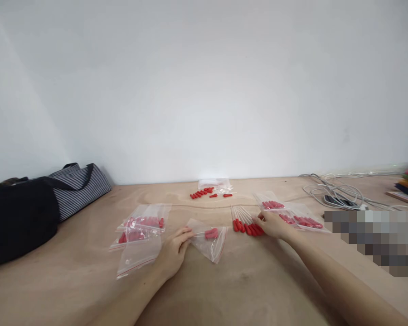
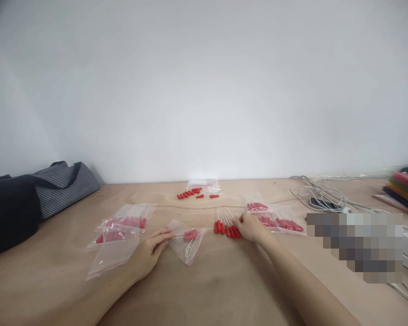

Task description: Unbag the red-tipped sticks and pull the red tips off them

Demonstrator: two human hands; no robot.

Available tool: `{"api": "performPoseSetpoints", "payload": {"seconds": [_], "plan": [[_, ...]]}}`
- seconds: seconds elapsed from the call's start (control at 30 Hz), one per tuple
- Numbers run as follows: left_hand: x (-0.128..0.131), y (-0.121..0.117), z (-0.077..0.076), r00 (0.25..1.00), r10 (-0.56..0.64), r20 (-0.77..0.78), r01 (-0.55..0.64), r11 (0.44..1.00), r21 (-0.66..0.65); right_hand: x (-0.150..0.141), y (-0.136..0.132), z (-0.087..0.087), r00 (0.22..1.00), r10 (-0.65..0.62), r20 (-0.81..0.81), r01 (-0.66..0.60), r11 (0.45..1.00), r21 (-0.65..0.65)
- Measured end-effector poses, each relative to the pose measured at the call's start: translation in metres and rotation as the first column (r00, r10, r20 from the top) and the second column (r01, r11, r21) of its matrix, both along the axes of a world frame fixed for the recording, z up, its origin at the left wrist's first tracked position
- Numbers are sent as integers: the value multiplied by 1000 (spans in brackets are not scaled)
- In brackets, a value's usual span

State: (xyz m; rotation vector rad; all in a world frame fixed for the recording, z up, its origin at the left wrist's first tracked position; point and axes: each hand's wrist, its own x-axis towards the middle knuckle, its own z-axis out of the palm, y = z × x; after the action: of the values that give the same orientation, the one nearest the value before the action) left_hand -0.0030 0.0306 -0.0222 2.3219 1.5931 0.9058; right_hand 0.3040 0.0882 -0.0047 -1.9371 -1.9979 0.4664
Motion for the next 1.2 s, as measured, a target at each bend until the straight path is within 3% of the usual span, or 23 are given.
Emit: {"api": "performPoseSetpoints", "payload": {"seconds": [0.07,0.17,0.27,0.33,0.47,0.6,0.8,1.03,1.2], "plan": [[0,0,0,1000,6,11,-6,1000,17,-2,-3,4,999,-45,19,44,998,33],[2,-1,3,1000,-13,26,13,1000,-3,-19,-15,9,999,-42,-8,43,981,191],[4,-2,5,999,-19,32,20,999,-41,-47,-34,5,932,347,-102,-314,916,252],[4,-2,5,999,-3,36,5,998,-62,-65,-43,-2,872,472,-128,-432,866,251],[4,-1,4,998,-8,59,14,996,-90,-85,-51,-13,901,425,-80,-386,874,294],[3,0,4,997,-23,73,31,993,-117,-92,-50,-8,936,352,14,-338,884,324],[3,0,5,996,-61,71,70,988,-135,-100,-44,-7,922,339,186,-384,860,337],[3,-1,3,997,-50,54,58,986,-158,-102,-37,-10,928,366,60,-367,882,295],[3,0,2,997,-48,66,59,982,-180,-103,-40,-7,896,444,9,-429,859,280]]}}
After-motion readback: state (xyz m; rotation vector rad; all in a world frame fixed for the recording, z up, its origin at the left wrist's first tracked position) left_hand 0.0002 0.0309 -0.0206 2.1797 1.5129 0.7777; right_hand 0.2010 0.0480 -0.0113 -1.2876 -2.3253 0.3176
